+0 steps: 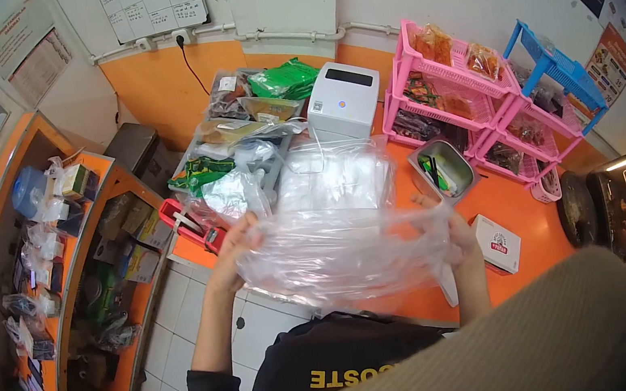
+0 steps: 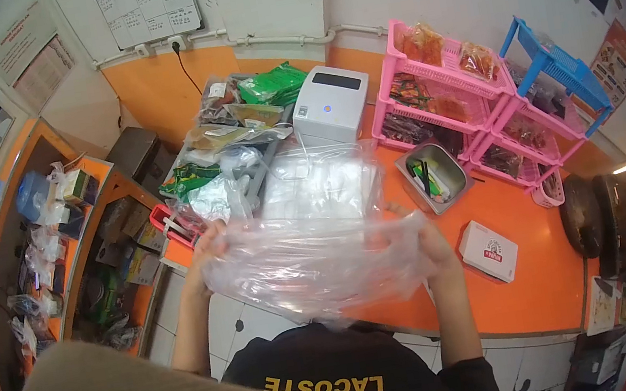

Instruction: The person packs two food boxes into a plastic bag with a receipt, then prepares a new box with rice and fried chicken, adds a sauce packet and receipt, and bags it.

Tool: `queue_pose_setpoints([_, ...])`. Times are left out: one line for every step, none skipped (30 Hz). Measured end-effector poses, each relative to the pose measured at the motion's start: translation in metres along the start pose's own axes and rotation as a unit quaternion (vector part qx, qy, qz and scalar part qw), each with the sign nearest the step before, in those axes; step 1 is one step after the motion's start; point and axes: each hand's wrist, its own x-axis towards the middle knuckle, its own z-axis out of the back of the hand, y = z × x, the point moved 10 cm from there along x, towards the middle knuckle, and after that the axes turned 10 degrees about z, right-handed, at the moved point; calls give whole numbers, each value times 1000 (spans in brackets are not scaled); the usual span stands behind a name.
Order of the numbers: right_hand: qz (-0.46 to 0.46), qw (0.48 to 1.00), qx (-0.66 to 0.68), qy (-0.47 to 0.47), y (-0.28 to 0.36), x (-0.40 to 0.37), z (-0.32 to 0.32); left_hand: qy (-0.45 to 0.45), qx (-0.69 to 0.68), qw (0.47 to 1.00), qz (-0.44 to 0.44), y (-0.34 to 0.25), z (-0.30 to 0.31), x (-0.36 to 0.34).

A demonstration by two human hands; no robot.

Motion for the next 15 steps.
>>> queue_pose_setpoints([0,999,-15,-30,-6,-8,-32,-5,-54,998,-20,-2,7,10])
queue_pose_setpoints([0,998,-31,-60,-10,-13,-45,-9,-107,993,-39,-8,9,15])
queue_pose_setpoints([9,991,-130,34,-11,-12,-55,-33,-143,987,-65,-11,8,16])
queue_pose_setpoints([19,965,-226,127,-17,-12,-61,-60,-159,983,-63,-10,9,18])
queue_pose_setpoints([30,922,-319,218,-24,-15,-67,-86,-173,979,-62,-10,11,21])
queue_pose_setpoints([32,868,-425,255,-31,-13,-66,-110,-186,974,-60,-11,14,24])
queue_pose_setpoints([32,799,-527,289,-38,-11,-65,-61,-187,978,-67,-13,11,32])
queue_pose_setpoints([30,717,-620,318,-44,-11,-63,-13,-189,979,-74,-11,14,41])
queue_pose_setpoints([17,696,-682,224,-32,3,-49,35,-190,978,-80,-12,11,44])
queue_pose_setpoints([4,666,-735,126,-16,15,-37,38,-83,995,-49,-5,10,47])
queue_pose_setpoints([-7,628,-778,26,3,21,-23,43,26,999,-19,-1,7,50])
queue_pose_setpoints([64,583,-810,1,15,28,-24,67,169,983,-8,0,-8,54])
queue_pose_setpoints([135,532,-835,-23,22,37,-18,94,310,946,-10,1,-24,57])
queue_pose_setpoints([205,476,-854,-46,29,43,-14,74,397,914,-33,-2,-37,61])
queue_pose_setpoints([200,461,-863,-50,25,53,-2,52,480,874,-55,-2,-50,64])
